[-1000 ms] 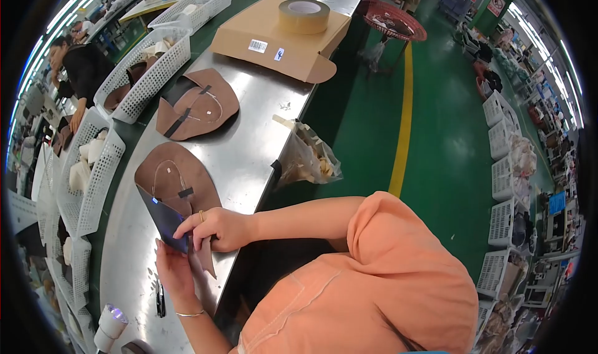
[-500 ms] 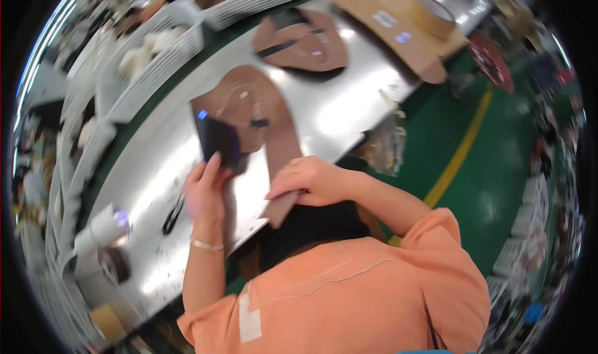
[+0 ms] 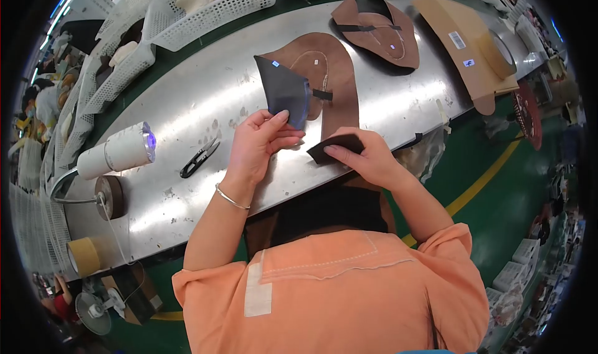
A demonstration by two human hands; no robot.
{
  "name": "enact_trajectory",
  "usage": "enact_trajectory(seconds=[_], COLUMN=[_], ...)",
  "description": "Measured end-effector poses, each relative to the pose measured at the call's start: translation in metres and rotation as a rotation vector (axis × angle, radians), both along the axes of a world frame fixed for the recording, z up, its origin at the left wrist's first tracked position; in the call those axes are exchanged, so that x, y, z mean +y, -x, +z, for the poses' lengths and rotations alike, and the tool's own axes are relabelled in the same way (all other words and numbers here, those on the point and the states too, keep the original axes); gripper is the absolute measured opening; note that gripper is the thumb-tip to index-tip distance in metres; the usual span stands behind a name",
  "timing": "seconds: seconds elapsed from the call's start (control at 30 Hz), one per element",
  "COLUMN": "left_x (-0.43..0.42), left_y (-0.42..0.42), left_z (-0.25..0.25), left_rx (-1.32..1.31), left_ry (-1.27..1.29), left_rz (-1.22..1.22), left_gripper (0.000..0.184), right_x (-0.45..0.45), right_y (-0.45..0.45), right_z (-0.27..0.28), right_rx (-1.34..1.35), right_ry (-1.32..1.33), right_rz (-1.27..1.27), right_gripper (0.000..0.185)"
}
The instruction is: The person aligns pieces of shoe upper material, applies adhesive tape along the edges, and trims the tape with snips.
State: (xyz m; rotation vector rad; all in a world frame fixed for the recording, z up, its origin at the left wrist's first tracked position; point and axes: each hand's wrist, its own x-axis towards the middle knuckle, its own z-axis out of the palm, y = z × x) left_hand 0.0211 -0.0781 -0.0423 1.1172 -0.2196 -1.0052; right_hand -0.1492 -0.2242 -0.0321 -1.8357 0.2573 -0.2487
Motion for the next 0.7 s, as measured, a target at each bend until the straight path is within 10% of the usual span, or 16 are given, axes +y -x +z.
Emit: enact_trajectory(seconds=[0.7], left_x=[0.000], left_y=[0.000], left_z=[-0.002], left_rx=[-0.133], left_ry=[-0.063], left_rz=[-0.142], left_gripper=[0.023], right_x=[-0.005], right_y=[-0.020], right_z=[0.018], right_rx=[0.136], right_ry=[0.050], right_rz=[-0.128], right_gripper=[0.027])
